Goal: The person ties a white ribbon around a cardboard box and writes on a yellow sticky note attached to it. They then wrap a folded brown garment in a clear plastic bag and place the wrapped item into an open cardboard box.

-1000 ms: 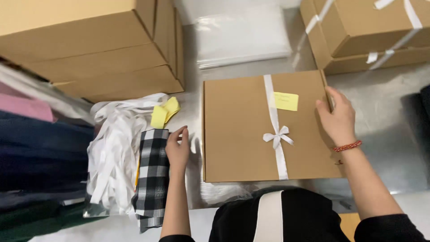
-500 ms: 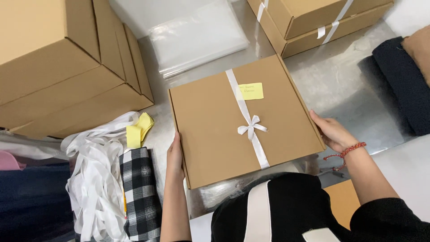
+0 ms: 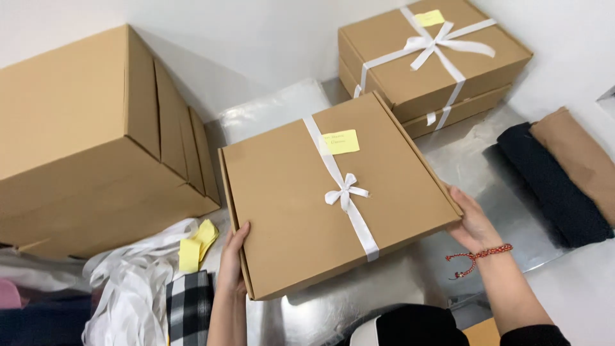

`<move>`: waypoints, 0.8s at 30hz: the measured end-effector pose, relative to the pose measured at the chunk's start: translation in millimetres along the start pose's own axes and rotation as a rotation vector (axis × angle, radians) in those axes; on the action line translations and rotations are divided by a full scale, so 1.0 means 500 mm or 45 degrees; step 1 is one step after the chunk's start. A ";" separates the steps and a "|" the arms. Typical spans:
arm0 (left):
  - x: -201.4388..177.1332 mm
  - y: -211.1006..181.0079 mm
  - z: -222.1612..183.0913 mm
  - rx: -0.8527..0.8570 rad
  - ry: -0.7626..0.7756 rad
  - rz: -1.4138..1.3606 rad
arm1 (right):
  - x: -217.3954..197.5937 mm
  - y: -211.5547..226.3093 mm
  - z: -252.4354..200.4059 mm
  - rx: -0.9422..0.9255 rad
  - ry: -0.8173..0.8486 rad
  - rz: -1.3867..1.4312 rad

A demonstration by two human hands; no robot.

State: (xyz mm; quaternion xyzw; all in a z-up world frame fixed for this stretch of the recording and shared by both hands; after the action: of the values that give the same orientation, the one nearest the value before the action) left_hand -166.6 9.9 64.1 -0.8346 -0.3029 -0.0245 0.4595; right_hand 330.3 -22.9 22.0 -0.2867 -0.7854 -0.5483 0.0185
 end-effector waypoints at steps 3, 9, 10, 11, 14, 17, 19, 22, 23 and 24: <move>0.080 -0.054 0.021 0.115 0.065 -0.086 | 0.081 0.087 -0.006 -0.238 -0.118 0.211; 0.333 -0.095 0.152 0.220 0.266 -0.009 | 0.142 0.156 0.076 -0.249 -0.223 0.601; 0.383 -0.113 0.132 0.230 0.279 -0.017 | 0.177 0.191 0.059 -0.266 -0.216 0.602; 0.435 -0.131 0.111 0.247 0.309 -0.010 | 0.213 0.223 0.043 -0.171 -0.205 0.566; 0.558 -0.158 0.068 0.247 0.365 0.045 | 0.198 0.264 0.113 -0.106 -0.264 0.572; 0.654 -0.153 0.040 0.202 0.409 0.170 | 0.121 0.301 0.221 -0.157 -0.374 0.631; 0.718 -0.140 0.053 0.190 0.455 0.242 | 0.071 0.351 0.298 -0.209 -0.408 0.655; 0.776 -0.097 0.092 0.231 0.596 0.431 | 0.000 0.397 0.392 -0.188 -0.459 0.607; 0.790 -0.083 0.096 0.222 0.669 0.495 | -0.016 0.412 0.413 -0.233 -0.504 0.589; 0.802 -0.073 0.102 0.217 0.741 0.560 | -0.027 0.426 0.436 -0.278 -0.546 0.572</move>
State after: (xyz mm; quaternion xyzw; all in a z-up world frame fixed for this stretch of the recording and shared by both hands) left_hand 129.2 258.1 190.0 -0.7967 0.0258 -0.1360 0.5883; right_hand 503.8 211.1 111.8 -0.5619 -0.6251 -0.5387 -0.0577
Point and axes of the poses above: each hand's wrist, its own z-axis towards the middle knuckle, its own x-axis out of the palm, y = z × x, the point moved 2 cm from there along z, towards the middle knuckle, and after that the axes turned 9 degrees about -y, right-handed, at the moved point
